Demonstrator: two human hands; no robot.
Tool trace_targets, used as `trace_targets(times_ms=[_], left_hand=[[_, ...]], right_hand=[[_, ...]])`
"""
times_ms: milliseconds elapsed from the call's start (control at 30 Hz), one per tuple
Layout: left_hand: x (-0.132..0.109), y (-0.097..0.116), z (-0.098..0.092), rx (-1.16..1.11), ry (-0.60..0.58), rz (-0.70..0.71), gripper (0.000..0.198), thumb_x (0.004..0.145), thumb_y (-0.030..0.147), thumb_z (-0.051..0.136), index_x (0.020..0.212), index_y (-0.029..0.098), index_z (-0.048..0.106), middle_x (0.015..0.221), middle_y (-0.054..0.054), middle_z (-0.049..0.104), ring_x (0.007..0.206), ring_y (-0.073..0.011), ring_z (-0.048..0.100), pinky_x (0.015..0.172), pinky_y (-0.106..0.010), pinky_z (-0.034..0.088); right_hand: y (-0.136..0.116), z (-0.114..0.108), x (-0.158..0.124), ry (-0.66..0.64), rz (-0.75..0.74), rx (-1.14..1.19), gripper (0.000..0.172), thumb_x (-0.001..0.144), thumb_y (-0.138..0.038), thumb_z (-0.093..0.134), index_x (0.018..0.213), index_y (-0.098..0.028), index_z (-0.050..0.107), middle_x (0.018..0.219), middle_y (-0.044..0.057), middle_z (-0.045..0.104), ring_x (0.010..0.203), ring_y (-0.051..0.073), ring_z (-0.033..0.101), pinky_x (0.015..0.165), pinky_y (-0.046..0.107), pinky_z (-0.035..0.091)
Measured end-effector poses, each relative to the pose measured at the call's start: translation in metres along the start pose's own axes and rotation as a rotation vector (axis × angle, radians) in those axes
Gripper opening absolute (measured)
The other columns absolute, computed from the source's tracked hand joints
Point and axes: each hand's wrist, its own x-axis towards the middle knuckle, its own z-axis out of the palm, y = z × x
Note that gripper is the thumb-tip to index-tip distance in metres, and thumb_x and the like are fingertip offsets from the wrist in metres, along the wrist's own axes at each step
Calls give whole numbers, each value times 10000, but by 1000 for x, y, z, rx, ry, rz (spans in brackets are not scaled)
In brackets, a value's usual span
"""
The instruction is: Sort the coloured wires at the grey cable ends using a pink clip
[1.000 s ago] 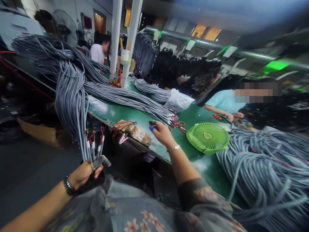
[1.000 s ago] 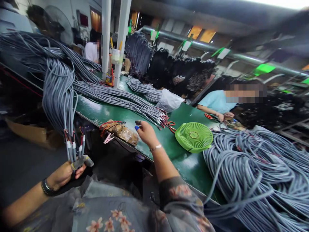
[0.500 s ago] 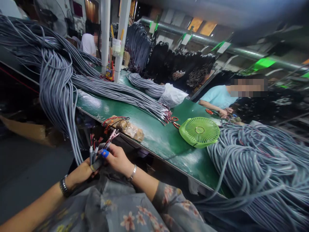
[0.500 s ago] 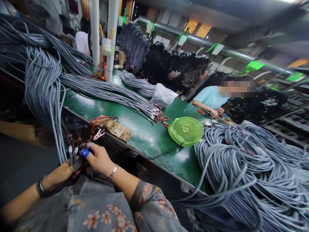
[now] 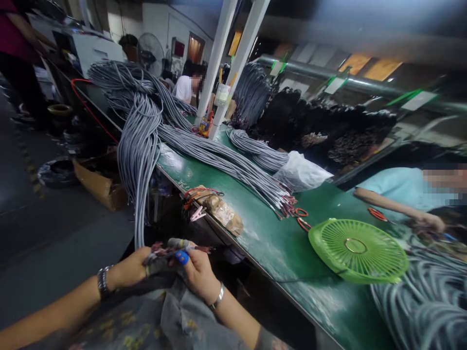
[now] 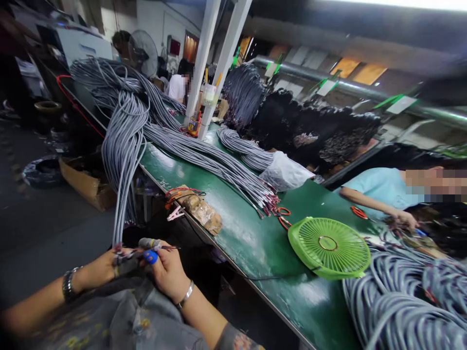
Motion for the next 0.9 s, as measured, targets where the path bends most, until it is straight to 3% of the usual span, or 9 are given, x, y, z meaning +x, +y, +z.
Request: trace_targets(times_ms=[67, 133, 233, 300, 400, 533, 667, 767, 900], left_hand=[[-12, 1, -8, -64, 92, -11, 610, 786, 795, 698, 979, 240, 864, 998, -80, 854, 957, -291, 750, 907, -366, 599], [-25, 1, -20, -144, 233, -13, 690, 764, 862, 655, 930, 225, 860, 892, -105, 849, 765, -260, 750, 769, -351, 611], [-45, 6, -47, -144, 412, -92, 735, 653, 944, 657, 604, 218, 765, 507, -38, 682, 383, -112, 454, 436, -246, 386], [-57, 13, -66, -94, 481, -170, 765, 585, 970, 669, 441, 218, 647, 385, -6, 542, 353, -81, 328, 401, -228, 247], [-60, 26, -82, -81, 484, -215, 747, 539, 940, 724, 385, 220, 596, 356, 5, 491, 355, -69, 295, 419, -227, 206], [-24, 39, -61, -267, 420, -191, 516, 563, 716, 859, 555, 212, 755, 495, -36, 655, 393, -90, 421, 443, -241, 272], [29, 42, -17, -416, 437, -182, 435, 497, 479, 940, 770, 159, 829, 681, -98, 768, 441, -77, 385, 435, -238, 216], [51, 41, 2, -455, 375, -176, 427, 478, 455, 956, 741, 148, 818, 681, -89, 760, 483, -77, 376, 459, -233, 258], [56, 37, 7, -417, 289, -189, 457, 499, 497, 964, 771, 151, 838, 750, -83, 772, 518, -74, 373, 476, -228, 286]], right_hand=[[0, -6, -6, 36, 13, 24, 631, 1060, -686, 374, 1069, -203, 780, 886, 85, 761, 668, 170, 689, 646, 279, 582], [-1, -16, -11, 93, 14, -15, 599, 1073, -658, 369, 1135, -204, 755, 863, 70, 747, 610, 155, 648, 615, 276, 561], [3, -35, -20, 105, 9, -162, 568, 1071, -641, 385, 1012, -217, 758, 787, 56, 689, 652, 178, 617, 676, 307, 546], [12, -44, -26, 48, 57, -207, 580, 1054, -668, 394, 924, -223, 742, 739, 48, 647, 660, 189, 593, 690, 322, 526], [31, -40, -28, -14, 241, -129, 644, 1005, -764, 393, 791, -220, 663, 661, 25, 595, 575, 161, 509, 606, 306, 466], [45, -8, -15, -71, 488, 121, 689, 897, -878, 465, 762, -213, 581, 669, 5, 595, 520, 112, 436, 521, 264, 394], [39, 9, 4, -120, 541, 273, 550, 958, -730, 571, 808, -202, 606, 695, -23, 607, 546, 94, 466, 536, 229, 397], [35, 7, 5, -89, 561, 344, 482, 974, -669, 612, 876, -198, 633, 707, -33, 619, 542, 86, 481, 532, 212, 405], [37, 6, -3, -24, 634, 413, 498, 961, -686, 625, 921, -190, 652, 730, -25, 651, 521, 81, 491, 541, 217, 434]])
